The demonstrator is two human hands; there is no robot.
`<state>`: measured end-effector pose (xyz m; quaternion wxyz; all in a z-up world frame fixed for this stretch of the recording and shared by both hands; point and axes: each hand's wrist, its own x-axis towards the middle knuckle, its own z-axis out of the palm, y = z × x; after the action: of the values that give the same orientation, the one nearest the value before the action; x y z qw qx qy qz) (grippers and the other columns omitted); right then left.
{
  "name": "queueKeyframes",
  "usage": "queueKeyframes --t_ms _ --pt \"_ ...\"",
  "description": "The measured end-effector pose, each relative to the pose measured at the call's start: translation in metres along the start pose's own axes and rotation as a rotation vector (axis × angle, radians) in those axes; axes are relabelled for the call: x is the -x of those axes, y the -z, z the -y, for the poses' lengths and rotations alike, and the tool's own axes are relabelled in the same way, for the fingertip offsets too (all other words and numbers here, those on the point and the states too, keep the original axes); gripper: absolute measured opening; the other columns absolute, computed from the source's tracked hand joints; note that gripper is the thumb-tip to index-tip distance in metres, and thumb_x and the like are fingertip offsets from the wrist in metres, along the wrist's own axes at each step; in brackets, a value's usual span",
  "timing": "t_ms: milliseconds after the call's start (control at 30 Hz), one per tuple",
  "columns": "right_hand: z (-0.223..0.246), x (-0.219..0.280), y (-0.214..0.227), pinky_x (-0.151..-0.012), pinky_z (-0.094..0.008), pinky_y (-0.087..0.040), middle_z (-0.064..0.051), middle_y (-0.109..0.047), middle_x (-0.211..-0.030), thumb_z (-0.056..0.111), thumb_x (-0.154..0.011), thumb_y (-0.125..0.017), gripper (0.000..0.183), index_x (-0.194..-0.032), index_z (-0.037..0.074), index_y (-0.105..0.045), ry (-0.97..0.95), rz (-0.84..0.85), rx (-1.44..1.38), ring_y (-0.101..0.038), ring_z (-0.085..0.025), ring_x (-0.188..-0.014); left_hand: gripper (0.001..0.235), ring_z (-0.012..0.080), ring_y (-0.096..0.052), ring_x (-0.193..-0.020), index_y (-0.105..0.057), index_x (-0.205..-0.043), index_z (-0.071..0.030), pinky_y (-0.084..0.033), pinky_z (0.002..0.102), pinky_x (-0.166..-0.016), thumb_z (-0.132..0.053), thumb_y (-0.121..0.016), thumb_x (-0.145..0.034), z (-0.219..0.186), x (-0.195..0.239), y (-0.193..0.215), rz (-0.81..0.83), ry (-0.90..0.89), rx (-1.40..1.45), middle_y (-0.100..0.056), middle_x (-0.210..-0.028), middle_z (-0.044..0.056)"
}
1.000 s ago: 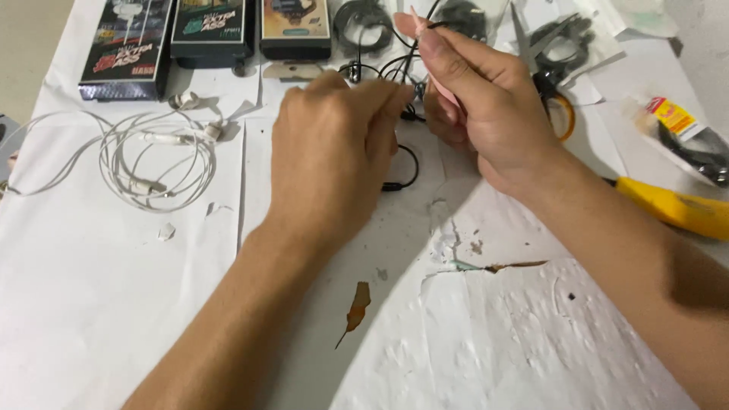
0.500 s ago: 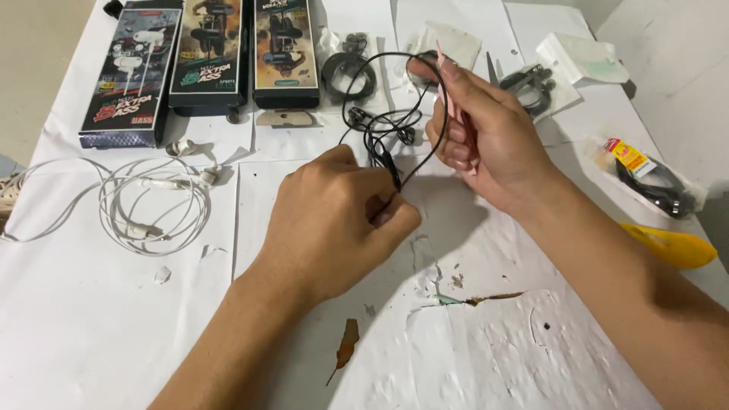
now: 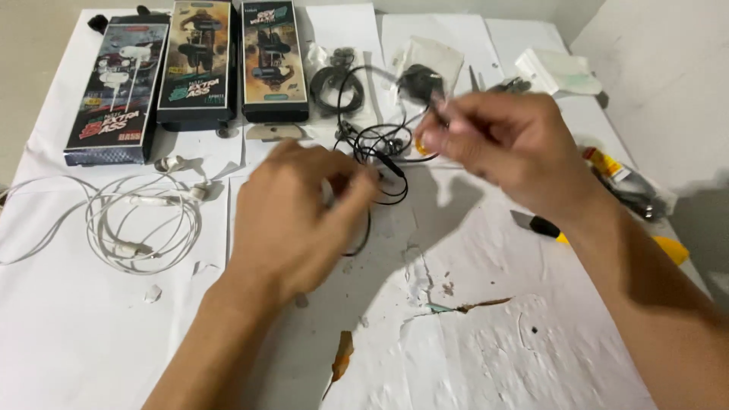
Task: The person uses a pink tool to scrape and clean the black cable of a pair of earphones. They repeatedly rub the tool along the wire and the connector area while holding the earphones over a white table.
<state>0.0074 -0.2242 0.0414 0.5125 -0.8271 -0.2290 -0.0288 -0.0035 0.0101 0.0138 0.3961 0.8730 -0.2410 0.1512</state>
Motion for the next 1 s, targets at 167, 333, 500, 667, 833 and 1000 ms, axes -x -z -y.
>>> queueKeyframes --t_ms 167,333,500,667,833,1000 --pt "0.031 0.016 -0.032 -0.035 -0.016 -0.044 -0.003 -0.079 -0.088 0.017 -0.094 -0.067 0.025 -0.117 0.010 -0.074 0.089 0.329 0.221 -0.050 -0.004 -0.047 0.054 0.0127 -0.055 -0.068 -0.081 -0.087 -0.008 -0.039 0.027 -0.068 -0.050 -0.049 -0.089 -0.019 -0.015 0.030 0.011 0.776 0.509 -0.074 -0.077 0.004" --pt "0.044 0.035 -0.044 -0.061 -0.035 -0.048 0.002 -0.072 -0.070 0.038 -0.095 -0.069 0.034 -0.117 0.013 -0.075 0.056 0.465 0.545 -0.064 -0.020 -0.060 0.027 0.0061 -0.036 -0.058 -0.073 -0.070 -0.011 -0.030 0.025 -0.053 -0.024 -0.080 -0.092 0.018 -0.008 0.020 0.072 0.578 0.348 -0.050 -0.056 -0.006" --pt "0.020 0.025 -0.005 -0.032 -0.024 -0.028 0.005 -0.041 -0.048 0.035 -0.088 -0.073 0.046 -0.134 0.027 -0.077 -0.342 0.264 0.432 -0.028 -0.010 -0.036 0.025 0.0160 -0.056 -0.063 -0.078 -0.084 -0.017 -0.042 0.036 -0.065 -0.030 -0.062 -0.098 0.035 -0.007 0.019 -0.056 0.485 0.026 -0.071 -0.065 -0.003" --pt "-0.012 -0.016 -0.009 -0.079 -0.027 -0.060 -0.001 -0.071 -0.090 0.025 -0.092 -0.074 0.024 -0.092 0.008 -0.057 -0.214 -0.032 0.341 -0.072 -0.010 -0.082 0.017 0.0452 -0.063 -0.083 -0.080 -0.096 -0.027 -0.051 0.057 -0.064 -0.036 -0.065 -0.097 0.040 -0.005 0.023 -0.038 0.590 -0.368 -0.074 -0.082 0.012" --pt "-0.035 -0.027 -0.029 -0.055 -0.031 -0.037 0.000 -0.062 -0.085 0.030 -0.092 -0.079 0.030 -0.115 0.012 -0.075 0.044 0.051 0.572 -0.050 -0.015 -0.061 0.044 0.0425 -0.051 -0.113 -0.074 -0.127 -0.016 -0.049 0.056 -0.075 -0.039 -0.075 -0.089 0.050 0.003 0.016 -0.147 0.423 -0.615 -0.071 -0.114 0.015" --pt "-0.054 -0.018 -0.032 -0.062 -0.030 -0.035 0.000 -0.041 -0.081 0.029 -0.099 -0.080 0.053 -0.071 0.012 -0.038 0.131 -0.052 0.539 -0.042 -0.014 -0.065 0.025 0.0350 -0.046 -0.111 -0.063 -0.127 0.005 -0.040 0.048 -0.093 -0.009 -0.069 -0.107 0.018 -0.001 0.009 -0.445 -0.294 -0.396 -0.060 -0.117 0.021"
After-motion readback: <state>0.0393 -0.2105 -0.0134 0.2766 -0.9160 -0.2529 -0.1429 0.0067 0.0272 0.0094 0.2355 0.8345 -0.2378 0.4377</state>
